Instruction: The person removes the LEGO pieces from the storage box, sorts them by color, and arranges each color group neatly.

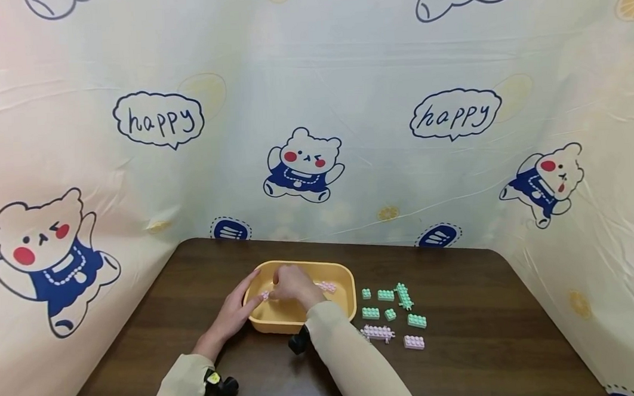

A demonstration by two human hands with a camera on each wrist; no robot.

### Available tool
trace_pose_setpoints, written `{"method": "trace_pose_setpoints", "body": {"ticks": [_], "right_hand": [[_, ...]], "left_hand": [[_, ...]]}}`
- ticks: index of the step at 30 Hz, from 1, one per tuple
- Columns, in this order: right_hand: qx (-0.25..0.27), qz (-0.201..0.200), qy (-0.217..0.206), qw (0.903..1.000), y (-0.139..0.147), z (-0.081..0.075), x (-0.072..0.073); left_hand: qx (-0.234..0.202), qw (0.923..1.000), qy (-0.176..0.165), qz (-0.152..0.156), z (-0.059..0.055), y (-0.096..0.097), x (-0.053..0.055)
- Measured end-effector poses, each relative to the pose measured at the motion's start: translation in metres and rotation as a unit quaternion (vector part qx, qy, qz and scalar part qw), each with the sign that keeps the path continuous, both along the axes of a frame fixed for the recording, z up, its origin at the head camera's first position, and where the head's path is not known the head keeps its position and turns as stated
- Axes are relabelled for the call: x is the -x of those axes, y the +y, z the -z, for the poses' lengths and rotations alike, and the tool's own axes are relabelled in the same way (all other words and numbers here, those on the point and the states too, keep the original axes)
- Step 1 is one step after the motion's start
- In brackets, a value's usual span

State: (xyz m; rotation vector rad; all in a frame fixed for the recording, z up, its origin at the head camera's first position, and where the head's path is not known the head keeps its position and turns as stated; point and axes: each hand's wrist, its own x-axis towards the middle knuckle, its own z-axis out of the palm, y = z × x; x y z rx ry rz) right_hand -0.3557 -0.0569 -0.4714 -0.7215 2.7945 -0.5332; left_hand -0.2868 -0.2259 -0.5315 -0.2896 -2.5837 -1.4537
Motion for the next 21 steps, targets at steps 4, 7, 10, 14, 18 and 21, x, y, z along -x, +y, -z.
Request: {"method": "trace_pose_setpoints", "body": {"ticks": [4,7,10,14,18,21], "right_hand": [[-0.015,-0.018,0.011,0.9997,-0.002,0.003,0.000],[-0.020,-0.030,0.017,0.9992,-0.004,0.006,-0.001],[-0.023,-0.038,0.020,0.9988,-0.006,0.009,-0.001],[-0.026,-0.049,0.025,0.9982,-0.007,0.010,-0.002],[-0.031,-0.060,0.031,0.9972,-0.009,0.009,-0.003],[-0.037,-0.066,0.041,0.9963,-0.012,0.009,-0.005]], "left_hand": [[-0.002,1.0000,0.003,0.002,0.000,-0.001,0.000],[-0.003,1.0000,0.004,0.002,0.001,-0.001,0.000],[-0.003,1.0000,0.005,0.001,0.002,-0.001,0.000],[-0.004,0.9999,0.010,0.001,0.002,-0.001,0.000],[-0.010,0.9999,0.009,0.000,0.001,-0.001,0.000],[-0.013,0.9999,0.004,0.002,0.000,-0.001,0.000]]}}
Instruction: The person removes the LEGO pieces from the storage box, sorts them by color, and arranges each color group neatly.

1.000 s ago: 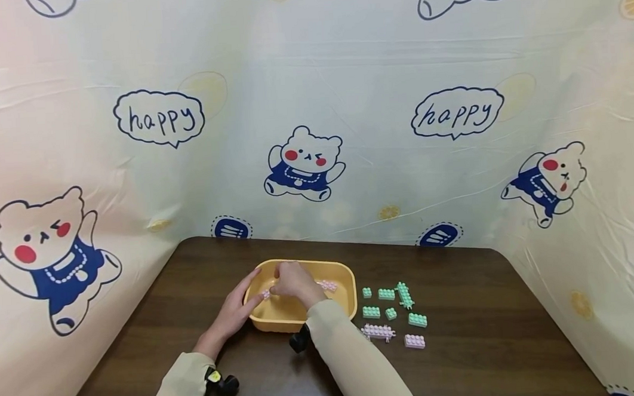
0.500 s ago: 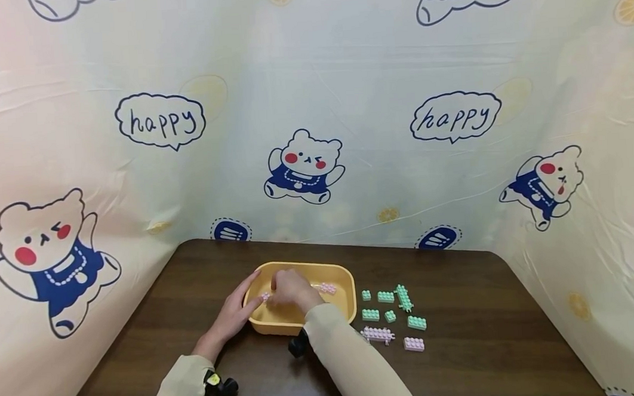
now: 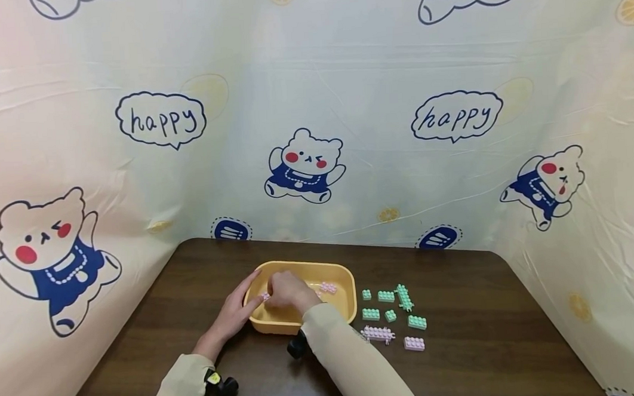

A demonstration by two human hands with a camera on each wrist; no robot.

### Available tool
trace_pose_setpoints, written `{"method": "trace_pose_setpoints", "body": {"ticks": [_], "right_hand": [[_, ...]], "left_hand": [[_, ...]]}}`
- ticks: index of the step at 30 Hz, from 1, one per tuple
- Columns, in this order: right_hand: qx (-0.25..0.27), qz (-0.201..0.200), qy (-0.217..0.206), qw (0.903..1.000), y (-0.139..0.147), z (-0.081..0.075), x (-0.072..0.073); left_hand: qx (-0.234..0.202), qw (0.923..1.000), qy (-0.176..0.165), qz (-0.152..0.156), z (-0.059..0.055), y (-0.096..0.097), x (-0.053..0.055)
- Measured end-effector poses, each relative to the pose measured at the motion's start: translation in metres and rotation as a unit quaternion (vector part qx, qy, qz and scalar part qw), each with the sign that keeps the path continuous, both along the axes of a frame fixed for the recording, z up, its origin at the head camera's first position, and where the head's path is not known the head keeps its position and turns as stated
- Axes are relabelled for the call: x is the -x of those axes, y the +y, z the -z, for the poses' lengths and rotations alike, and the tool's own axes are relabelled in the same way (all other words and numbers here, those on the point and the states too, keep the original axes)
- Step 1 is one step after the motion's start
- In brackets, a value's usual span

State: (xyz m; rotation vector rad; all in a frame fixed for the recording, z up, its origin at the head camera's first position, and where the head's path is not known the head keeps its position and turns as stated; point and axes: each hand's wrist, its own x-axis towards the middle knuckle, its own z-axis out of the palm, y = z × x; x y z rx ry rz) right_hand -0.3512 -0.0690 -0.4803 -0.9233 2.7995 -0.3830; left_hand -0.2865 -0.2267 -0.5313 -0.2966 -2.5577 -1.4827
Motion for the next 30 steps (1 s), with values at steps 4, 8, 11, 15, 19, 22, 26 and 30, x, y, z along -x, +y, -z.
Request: {"method": "trace_pose_setpoints", "body": {"ticks": [4,8,11,15,19,22,26,30], "right_hand": [[-0.011,-0.011,0.014,0.9998,-0.006,0.000,-0.003],[-0.030,-0.015,0.025,0.9991,-0.012,0.001,-0.006],[-0.038,-0.009,0.032,0.9987,-0.013,0.001,-0.008],[-0.035,-0.006,0.025,0.9991,-0.014,0.002,-0.009],[-0.030,-0.004,0.006,0.9995,-0.013,0.001,-0.009],[-0.026,-0.003,-0.004,0.9996,-0.012,0.000,-0.008],[-0.017,-0.002,-0.008,0.9998,-0.011,0.000,-0.006],[-0.003,0.005,-0.014,0.9999,-0.010,-0.001,-0.005]], "left_hand": [[0.004,1.0000,-0.001,0.004,0.000,0.000,0.001],[0.003,1.0000,0.005,0.006,0.000,-0.001,0.002],[-0.001,0.9999,0.010,0.008,0.000,-0.001,0.002],[0.000,0.9999,0.013,0.007,0.000,-0.001,0.001],[-0.001,0.9999,0.011,0.006,0.000,-0.001,0.001],[-0.005,0.9999,0.007,0.007,0.000,-0.001,0.001],[-0.003,1.0000,-0.001,0.008,0.001,-0.001,0.001],[-0.001,1.0000,-0.004,0.009,0.001,-0.002,0.002]]}}
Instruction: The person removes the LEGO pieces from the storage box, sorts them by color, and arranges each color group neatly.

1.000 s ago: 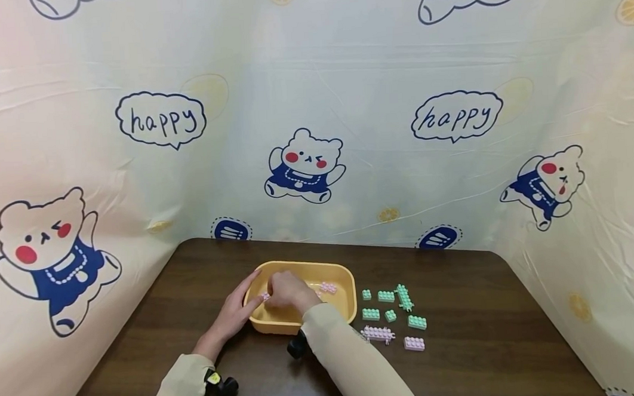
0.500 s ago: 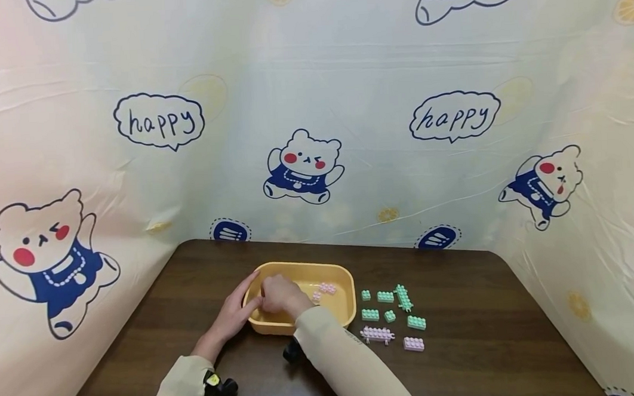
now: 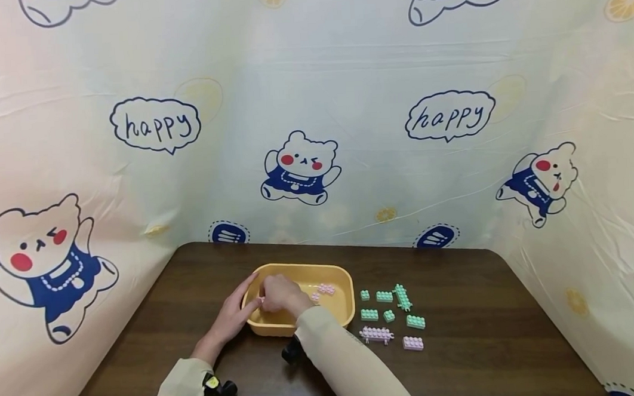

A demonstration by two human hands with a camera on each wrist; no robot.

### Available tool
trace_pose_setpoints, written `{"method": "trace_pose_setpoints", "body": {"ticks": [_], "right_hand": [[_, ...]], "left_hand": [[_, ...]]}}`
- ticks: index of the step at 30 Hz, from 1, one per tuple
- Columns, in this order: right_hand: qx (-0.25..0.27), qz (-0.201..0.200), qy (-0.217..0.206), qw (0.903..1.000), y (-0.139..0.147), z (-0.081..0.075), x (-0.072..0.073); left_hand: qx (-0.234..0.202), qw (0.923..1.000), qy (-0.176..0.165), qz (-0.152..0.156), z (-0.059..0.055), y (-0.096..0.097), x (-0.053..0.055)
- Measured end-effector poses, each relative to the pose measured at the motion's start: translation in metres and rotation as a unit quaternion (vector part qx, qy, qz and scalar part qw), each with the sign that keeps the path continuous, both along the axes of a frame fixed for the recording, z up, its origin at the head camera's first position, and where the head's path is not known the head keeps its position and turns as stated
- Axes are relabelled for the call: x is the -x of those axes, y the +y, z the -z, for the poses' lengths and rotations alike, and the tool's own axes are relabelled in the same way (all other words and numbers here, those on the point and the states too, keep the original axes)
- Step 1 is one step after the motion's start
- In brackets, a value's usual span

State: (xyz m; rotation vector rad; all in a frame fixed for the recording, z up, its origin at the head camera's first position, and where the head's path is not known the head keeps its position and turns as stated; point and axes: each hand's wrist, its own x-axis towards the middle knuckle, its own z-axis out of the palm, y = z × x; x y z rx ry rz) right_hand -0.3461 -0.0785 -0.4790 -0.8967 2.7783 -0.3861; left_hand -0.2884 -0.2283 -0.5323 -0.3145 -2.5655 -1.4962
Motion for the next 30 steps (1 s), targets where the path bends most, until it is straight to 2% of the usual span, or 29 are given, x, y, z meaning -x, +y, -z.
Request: {"method": "trace_pose_setpoints", "body": {"ticks": [4,14,22,30], "right_hand": [[0.015,0.011,-0.018,0.9997,0.004,-0.004,-0.001],[0.041,0.020,0.003,0.9989,0.031,-0.010,-0.003],[0.084,0.019,0.010,0.9963,0.064,-0.025,-0.010],[0.115,0.033,0.018,0.9926,0.087,-0.043,-0.016]], "left_hand": [[-0.001,1.0000,-0.003,-0.005,0.001,0.000,0.000],[0.002,0.9994,0.033,-0.001,0.001,0.000,-0.001],[-0.001,1.0000,0.008,-0.006,0.002,0.000,-0.001],[0.005,0.9999,0.014,-0.002,0.002,0.000,-0.001]]}}
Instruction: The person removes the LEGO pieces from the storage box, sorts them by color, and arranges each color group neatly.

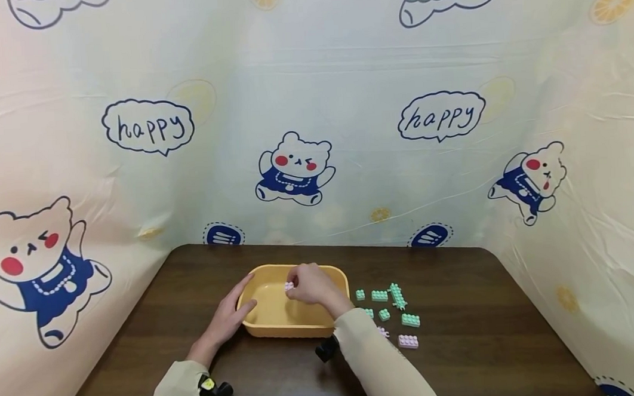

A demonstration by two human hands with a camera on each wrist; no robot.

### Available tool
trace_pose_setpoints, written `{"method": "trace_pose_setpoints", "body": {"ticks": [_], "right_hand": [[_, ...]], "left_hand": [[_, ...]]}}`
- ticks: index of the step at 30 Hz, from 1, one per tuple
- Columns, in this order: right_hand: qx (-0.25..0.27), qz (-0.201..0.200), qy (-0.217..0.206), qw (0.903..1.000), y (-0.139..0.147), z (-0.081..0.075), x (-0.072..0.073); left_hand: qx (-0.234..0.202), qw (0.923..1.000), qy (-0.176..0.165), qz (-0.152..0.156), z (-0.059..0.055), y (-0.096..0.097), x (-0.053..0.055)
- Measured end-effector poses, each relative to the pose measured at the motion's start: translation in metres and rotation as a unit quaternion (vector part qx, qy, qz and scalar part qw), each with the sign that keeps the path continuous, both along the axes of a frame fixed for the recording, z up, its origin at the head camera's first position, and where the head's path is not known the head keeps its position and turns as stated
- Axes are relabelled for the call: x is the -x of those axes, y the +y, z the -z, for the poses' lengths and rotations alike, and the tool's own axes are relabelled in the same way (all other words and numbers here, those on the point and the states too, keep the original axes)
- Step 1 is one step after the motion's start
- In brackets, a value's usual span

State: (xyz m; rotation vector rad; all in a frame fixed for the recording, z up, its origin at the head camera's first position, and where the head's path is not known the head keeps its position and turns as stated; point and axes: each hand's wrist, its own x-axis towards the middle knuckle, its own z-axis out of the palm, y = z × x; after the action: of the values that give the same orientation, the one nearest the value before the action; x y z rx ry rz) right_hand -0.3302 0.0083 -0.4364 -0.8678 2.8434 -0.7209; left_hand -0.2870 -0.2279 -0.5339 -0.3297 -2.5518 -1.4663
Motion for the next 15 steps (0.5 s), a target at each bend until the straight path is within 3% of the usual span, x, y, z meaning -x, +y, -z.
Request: {"method": "trace_pose_setpoints", "body": {"ticks": [15], "right_hand": [[0.026,0.059,-0.003,0.9979,0.054,-0.018,-0.019]], "left_hand": [[0.000,1.0000,0.008,0.001,0.003,0.000,0.001]]}}
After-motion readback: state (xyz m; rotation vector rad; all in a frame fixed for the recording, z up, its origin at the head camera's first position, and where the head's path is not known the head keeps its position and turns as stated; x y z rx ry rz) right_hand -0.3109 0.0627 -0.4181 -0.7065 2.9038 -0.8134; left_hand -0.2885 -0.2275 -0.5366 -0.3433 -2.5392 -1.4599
